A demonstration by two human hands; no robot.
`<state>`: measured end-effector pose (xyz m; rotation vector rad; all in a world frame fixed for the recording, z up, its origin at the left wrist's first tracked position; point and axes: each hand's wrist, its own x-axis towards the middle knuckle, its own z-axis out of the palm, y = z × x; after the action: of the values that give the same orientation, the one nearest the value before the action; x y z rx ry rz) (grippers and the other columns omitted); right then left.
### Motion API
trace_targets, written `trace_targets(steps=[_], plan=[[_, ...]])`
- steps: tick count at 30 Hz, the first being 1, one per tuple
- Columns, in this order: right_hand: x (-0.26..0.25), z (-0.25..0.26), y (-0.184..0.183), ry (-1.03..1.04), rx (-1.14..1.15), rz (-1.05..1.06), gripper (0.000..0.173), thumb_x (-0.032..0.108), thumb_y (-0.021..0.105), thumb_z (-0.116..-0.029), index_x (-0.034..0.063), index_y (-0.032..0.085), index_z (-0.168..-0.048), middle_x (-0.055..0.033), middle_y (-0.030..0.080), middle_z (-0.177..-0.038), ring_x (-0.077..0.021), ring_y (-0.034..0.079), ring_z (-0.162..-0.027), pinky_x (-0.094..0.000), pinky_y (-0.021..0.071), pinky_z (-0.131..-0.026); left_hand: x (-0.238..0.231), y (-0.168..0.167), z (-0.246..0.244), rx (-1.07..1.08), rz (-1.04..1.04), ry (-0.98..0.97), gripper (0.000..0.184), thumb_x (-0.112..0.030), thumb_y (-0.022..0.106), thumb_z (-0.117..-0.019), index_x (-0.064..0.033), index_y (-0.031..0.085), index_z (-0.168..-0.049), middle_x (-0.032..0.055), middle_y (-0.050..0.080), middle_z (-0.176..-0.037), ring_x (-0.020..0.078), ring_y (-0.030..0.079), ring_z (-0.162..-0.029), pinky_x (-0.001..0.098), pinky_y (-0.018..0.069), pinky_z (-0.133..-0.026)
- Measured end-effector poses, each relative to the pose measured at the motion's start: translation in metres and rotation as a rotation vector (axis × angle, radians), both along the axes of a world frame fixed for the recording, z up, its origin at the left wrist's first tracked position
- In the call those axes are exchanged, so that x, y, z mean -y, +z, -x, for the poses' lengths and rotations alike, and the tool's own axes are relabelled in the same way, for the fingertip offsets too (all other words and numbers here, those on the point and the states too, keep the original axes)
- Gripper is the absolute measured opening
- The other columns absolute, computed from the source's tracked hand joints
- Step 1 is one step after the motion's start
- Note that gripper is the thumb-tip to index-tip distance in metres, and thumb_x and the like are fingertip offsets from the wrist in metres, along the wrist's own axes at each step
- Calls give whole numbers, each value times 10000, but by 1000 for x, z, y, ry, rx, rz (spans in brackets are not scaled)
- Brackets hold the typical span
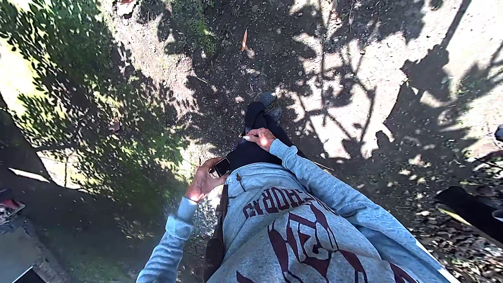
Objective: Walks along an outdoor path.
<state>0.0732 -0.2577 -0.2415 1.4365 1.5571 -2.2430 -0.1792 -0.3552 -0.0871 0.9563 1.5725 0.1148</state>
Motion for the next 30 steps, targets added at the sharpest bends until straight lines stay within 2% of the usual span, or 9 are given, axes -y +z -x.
trace_targets(steps=[4, 8, 12, 15, 18, 25, 30], plan=[[4, 0, -3, -26, -12, -14, 299, 295, 605, -1044, 40, 758, -1080, -171, 738, -1044, -301, 689, -1044, -530, 503, -988, 3, 0, 1, -8, -3, 3, 709, -322, 898, -746, -32, 622, -1331, 84, 687, -1256, 125, 670, -1123, 302, 551, -1001], [6, -1, -5, -23, -26, -16, 309, 303, 607, -1043, 38, 757, -1098, -168, 739, -1065, -294, 691, -1056, -525, 504, -1000, 4, -1, 7, 7, 12, -12, 721, -327, 897, -748, -52, 615, -1352, 86, 670, -1291, 133, 657, -1160, 313, 546, -1020], [8, -2, -7, -44, -38, -24, 281, 283, 618, -1038, 44, 760, -1075, -158, 742, -1037, -276, 696, -1023, -516, 515, -977, 0, -3, 10, -17, 7, -74, 743, -392, 892, -739, -85, 624, -1361, 81, 662, -1305, 133, 643, -1173, 321, 532, -1022], [5, -5, 4, -42, -44, -4, 271, 263, 609, -1045, 43, 754, -1112, -159, 739, -1083, -271, 688, -1069, -506, 504, -1010, -6, -2, 12, -15, -25, -110, 757, -419, 887, -735, -76, 628, -1359, 106, 655, -1297, 157, 640, -1174, 340, 535, -1015], [7, -10, 6, -49, -59, -14, 279, 271, 606, -1046, 45, 756, -1114, -147, 741, -1085, -248, 684, -1075, -481, 499, -1018, -13, -2, 13, -6, -49, -171, 751, -416, 882, -753, -92, 620, -1378, 112, 645, -1318, 168, 626, -1209, 342, 526, -1033], [16, -22, 7, -108, -59, 14, 273, 283, 613, -1040, 57, 758, -1093, -115, 745, -1028, -196, 688, -1003, -443, 520, -960, -27, -6, 16, 15, -66, -331, 730, -420, 854, -796, -79, 607, -1393, 141, 638, -1336, 202, 618, -1232, 370, 507, -1056], [15, -26, 3, -106, -54, 1, 262, 282, 622, -1036, 68, 763, -1089, -106, 751, -1027, -187, 694, -997, -440, 525, -957, -29, -11, 14, 29, -72, -335, 734, -422, 860, -796, -87, 606, -1398, 144, 634, -1326, 210, 623, -1218, 381, 514, -1049]])
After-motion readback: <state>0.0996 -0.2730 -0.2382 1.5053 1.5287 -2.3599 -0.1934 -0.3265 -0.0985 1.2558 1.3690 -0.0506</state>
